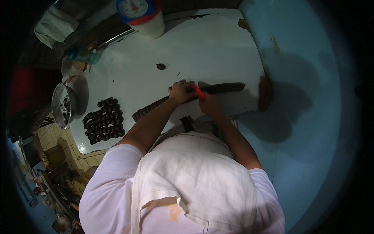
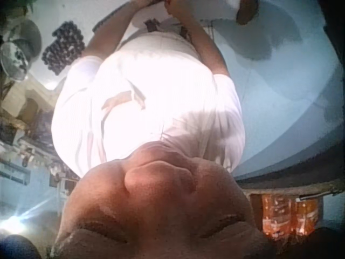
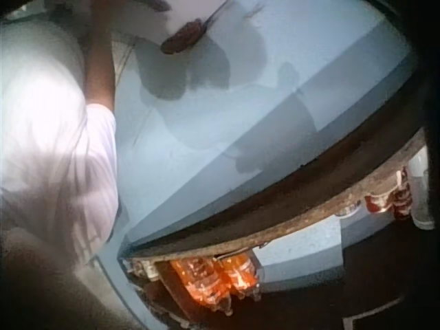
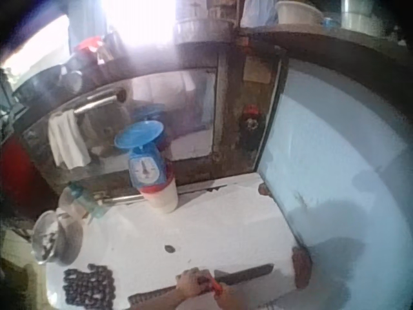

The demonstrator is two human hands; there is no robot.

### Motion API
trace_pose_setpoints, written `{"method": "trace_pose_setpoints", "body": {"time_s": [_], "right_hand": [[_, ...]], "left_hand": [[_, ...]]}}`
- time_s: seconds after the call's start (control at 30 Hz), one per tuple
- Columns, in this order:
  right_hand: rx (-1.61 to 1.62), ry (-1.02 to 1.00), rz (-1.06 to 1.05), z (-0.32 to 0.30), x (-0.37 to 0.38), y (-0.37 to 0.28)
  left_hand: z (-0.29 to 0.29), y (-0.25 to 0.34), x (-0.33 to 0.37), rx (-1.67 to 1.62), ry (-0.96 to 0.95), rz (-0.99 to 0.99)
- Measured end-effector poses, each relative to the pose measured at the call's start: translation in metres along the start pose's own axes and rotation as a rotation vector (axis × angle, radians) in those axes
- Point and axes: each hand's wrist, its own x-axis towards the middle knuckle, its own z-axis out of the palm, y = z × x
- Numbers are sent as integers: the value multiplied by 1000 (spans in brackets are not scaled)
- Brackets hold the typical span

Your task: The person retrieves a dark dough mass from a metal bowl, places it on a white countertop, and rolls it into a long cylinder. They then use a red plastic scraper to cut the cylinder into small uniform pieces, which are arranged in rows on the counter.

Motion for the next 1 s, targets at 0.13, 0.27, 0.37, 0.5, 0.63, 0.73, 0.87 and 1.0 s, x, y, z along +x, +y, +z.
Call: {"method": "trace_pose_setpoints", "body": {"time_s": [0.13,0.27,0.37,0.5,0.63,0.73,0.87,1.0], "right_hand": [[-70,-25,-21,7,10,-4],[-157,83,-212,30,24,12],[-208,89,-173,43,36,20],[-10,77,-158,28,39,24],[-52,289,-179,-4,21,29],[-120,249,-108,-16,24,44],[-40,54,-12,-35,9,16],[85,-108,79,-18,7,18]], "left_hand": [[7,-5,-1,3,69,14],[9,-1,-1,41,91,10],[8,2,0,28,82,24],[8,-9,1,30,65,41],[8,-1,-4,-10,85,37],[8,12,4,-8,43,42],[8,13,12,1,-14,14],[9,13,13,-17,-23,0]]}}
